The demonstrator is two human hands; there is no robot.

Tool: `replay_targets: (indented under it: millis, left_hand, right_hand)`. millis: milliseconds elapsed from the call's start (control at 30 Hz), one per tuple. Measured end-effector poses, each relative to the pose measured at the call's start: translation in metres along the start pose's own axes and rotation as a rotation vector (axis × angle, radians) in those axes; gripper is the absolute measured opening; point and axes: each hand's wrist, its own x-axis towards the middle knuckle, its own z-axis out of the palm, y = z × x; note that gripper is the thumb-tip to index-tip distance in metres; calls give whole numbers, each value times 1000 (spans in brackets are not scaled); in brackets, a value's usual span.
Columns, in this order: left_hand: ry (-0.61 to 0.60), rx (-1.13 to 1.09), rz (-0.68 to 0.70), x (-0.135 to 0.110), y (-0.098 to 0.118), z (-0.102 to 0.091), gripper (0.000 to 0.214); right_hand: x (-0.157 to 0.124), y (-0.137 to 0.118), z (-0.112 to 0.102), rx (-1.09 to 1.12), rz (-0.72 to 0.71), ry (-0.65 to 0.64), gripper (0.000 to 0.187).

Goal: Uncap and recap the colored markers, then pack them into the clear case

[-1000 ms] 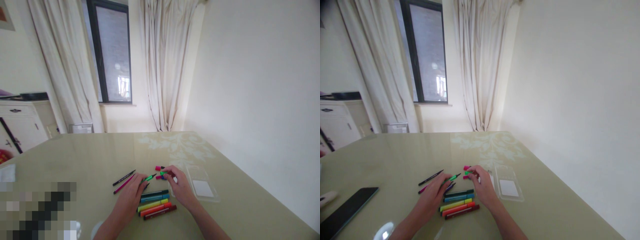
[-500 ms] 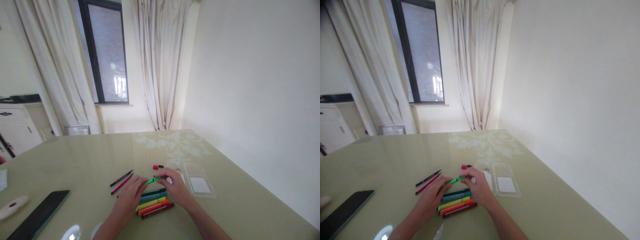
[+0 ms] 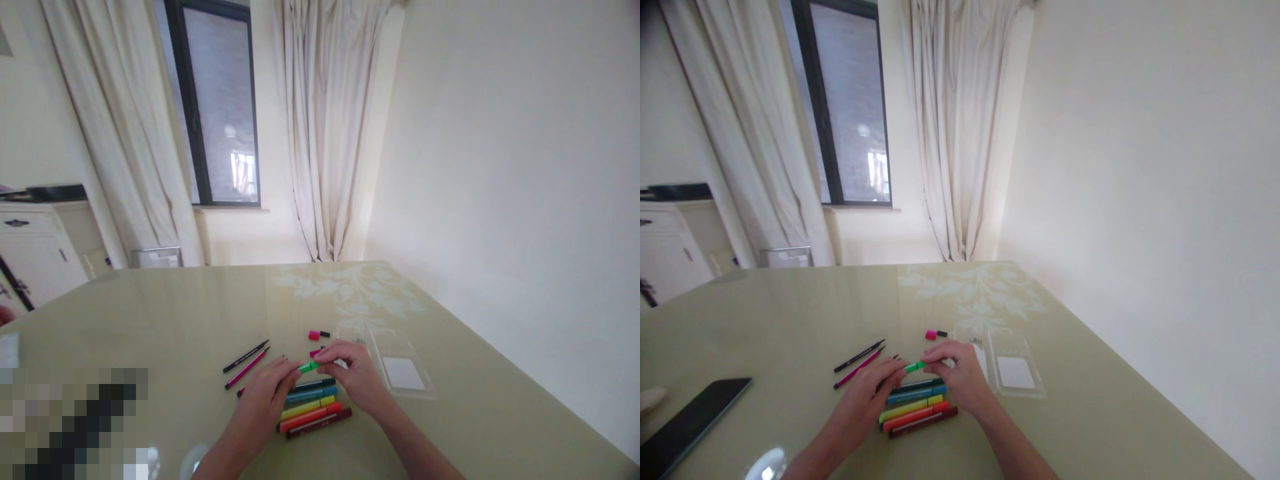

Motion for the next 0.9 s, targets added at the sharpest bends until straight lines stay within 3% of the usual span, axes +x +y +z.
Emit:
replay_targets:
  millis: [333, 533, 667, 900]
  left_hand:
    - [-9, 2, 44, -1, -1, 11, 38]
    - [-101, 216, 54, -3, 14, 2, 36]
    - [-117, 362, 74, -5, 16, 0, 33]
    - [-164, 418, 98, -4, 20, 1, 32]
  right_hand:
    - [2, 1, -4, -25, 11, -29, 7]
    - [-2, 3, 0, -79, 17, -77, 13]
    - [-4, 4, 4, 21, 79, -80, 22]
    - [-3, 3, 4, 34, 107, -92, 18]
